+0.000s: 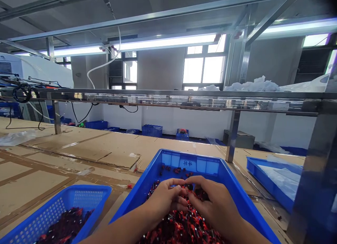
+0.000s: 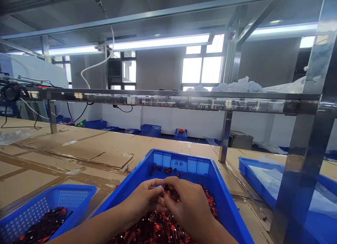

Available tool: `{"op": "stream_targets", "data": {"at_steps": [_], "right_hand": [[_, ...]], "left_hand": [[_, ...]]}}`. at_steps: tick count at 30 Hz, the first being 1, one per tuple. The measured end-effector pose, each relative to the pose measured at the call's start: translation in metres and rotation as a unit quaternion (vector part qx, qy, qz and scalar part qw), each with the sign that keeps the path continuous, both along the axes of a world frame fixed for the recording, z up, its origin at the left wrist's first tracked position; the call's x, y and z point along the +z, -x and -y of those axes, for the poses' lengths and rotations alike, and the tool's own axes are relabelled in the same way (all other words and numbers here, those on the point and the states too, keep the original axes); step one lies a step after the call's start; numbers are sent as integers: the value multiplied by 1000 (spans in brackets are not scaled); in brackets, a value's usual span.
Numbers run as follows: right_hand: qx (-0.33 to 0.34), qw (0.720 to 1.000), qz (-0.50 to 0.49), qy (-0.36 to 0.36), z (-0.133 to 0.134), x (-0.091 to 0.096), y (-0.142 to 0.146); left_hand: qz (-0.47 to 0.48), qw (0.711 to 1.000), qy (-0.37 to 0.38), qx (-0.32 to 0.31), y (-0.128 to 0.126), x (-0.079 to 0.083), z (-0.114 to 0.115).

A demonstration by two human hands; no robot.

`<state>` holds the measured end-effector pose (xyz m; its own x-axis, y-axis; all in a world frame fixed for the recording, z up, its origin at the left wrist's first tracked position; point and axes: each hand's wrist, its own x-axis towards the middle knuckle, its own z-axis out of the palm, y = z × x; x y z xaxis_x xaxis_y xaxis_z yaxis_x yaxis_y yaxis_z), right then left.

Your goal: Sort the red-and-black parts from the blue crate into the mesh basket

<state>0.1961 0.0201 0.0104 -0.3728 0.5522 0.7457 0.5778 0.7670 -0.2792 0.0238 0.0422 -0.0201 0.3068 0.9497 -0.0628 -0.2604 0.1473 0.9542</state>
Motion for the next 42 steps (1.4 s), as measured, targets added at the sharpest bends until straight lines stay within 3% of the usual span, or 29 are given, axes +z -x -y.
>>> {"op": "stream_targets", "data": {"at_steps": [3,6,12,17,20,26,28,31,38,40,42], "right_hand": [[-6,1000,-15,0,-2,0,-1],[-15,999,-37,17,-4,0,-2],[-9,997,-72,21,-5,2,-9],[38,997,-59,-18,0,2,-10],[45,997,-55,-16,0,2,-9],[24,996,-77,33,-7,1,-10],[12,996,-78,39,-9,2,-11],[5,996,-76,49,-11,3,-12],[-4,996,-44,73,-16,-1,-13],[-4,996,-39,81,-18,-4,-12],[-9,996,-34,86,-21,-6,-12]], "left_hand": [[-85,994,-63,6,0,6,5],[-199,970,-132,39,1,15,12],[-345,863,-347,123,5,20,23],[-393,803,-430,124,8,16,24],[-390,803,-439,103,10,17,25],[-335,841,-410,110,11,14,26],[-342,833,-421,109,11,12,26],[-389,780,-479,105,11,8,27],[-456,580,-647,195,10,4,24],[-464,564,-651,207,8,4,24],[-472,572,-636,215,7,6,25]]}}
